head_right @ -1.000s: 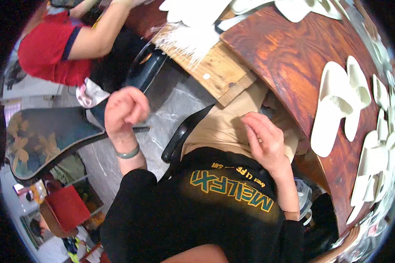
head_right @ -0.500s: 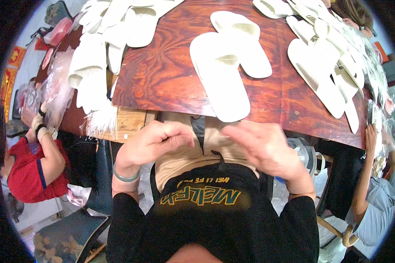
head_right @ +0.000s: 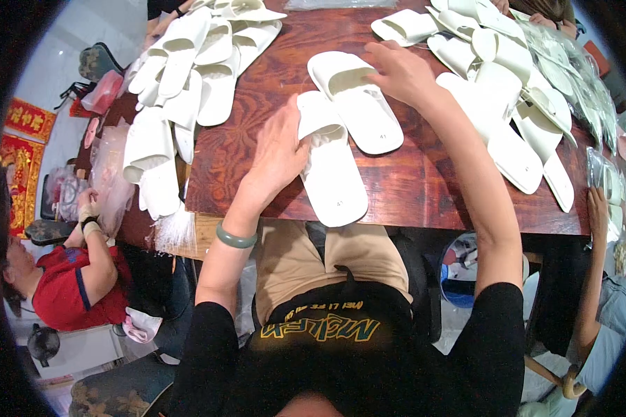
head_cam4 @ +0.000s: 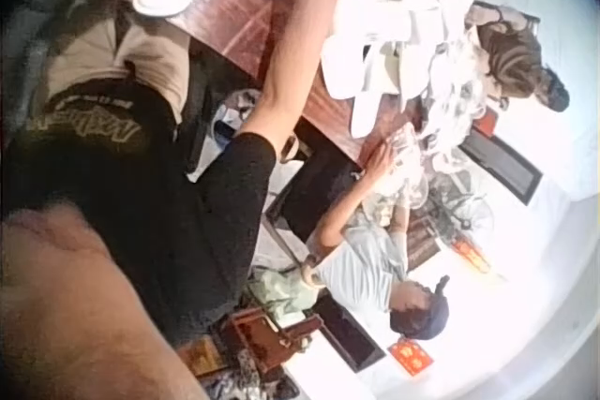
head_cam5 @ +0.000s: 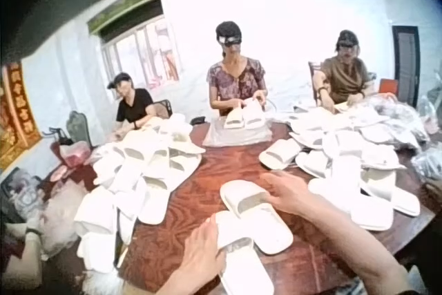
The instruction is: Assembling white slippers by joining uppers and soles and performing quality checks.
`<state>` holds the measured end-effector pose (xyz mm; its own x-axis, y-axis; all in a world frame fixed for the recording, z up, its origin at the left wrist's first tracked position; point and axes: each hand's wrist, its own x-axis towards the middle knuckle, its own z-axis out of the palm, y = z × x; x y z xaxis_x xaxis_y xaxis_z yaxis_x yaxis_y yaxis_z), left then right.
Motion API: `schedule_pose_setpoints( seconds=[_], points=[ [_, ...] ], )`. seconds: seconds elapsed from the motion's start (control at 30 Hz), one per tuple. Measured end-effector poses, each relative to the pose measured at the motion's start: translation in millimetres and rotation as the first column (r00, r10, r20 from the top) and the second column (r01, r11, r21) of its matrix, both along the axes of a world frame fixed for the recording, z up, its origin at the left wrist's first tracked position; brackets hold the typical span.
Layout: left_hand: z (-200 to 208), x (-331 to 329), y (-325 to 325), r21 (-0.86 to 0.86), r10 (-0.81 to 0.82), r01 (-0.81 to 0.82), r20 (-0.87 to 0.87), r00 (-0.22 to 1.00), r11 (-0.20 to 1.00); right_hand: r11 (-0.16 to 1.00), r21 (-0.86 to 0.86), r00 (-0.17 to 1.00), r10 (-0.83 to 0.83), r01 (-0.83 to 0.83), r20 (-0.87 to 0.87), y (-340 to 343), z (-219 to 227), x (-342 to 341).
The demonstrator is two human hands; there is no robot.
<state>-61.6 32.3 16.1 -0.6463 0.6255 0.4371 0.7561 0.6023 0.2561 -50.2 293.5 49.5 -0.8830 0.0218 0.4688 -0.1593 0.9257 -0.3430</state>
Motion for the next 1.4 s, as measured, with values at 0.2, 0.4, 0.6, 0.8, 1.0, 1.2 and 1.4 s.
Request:
schedule_pose_setpoints(
  seconds=[0.2,0.4,0.6,0.8,1.0,1.2,1.4],
  points=[
    [-3.7,-23.1,-18.2,0.028,-0.012,0.012,0.012,1.000,1.000,0.991,0.124,0.981,0.024,-0.048,0.192,5.5,-26.8,-23.7],
    [7.5,-37.7,-17.4,0.125,0.028,-0.062,0.258,0.966,0.990,0.994,0.113,0.999,-0.008,0.003,0.049,1.6,-24.5,45.0],
    [13.7,2.2,-48.8,0.297,-0.004,-0.065,0.225,0.974,0.953,0.991,-0.113,0.982,-0.043,0.064,0.185,-12.3,18.7,113.7],
    [19.0,83.6,-63.3,0.550,-0.356,-0.073,0.630,0.690,0.832,0.972,-0.234,0.996,-0.035,0.014,-0.088,-65.3,0.2,151.6],
    [-3.9,98.9,-62.5,0.621,-0.493,-0.076,0.686,0.535,0.780,0.990,-0.065,0.979,0.116,-0.128,-0.166,-116.0,-26.9,171.0],
    [-3.1,89.3,-73.1,0.606,-0.449,-0.156,0.715,0.536,0.780,0.981,0.073,0.981,0.184,-0.179,-0.063,-125.2,-23.8,175.5],
    [-3.5,82.9,-74.6,0.610,-0.464,-0.181,0.734,0.497,0.772,0.990,0.041,0.991,0.134,-0.134,0.001,-123.7,-12.4,187.1]
  ],
)
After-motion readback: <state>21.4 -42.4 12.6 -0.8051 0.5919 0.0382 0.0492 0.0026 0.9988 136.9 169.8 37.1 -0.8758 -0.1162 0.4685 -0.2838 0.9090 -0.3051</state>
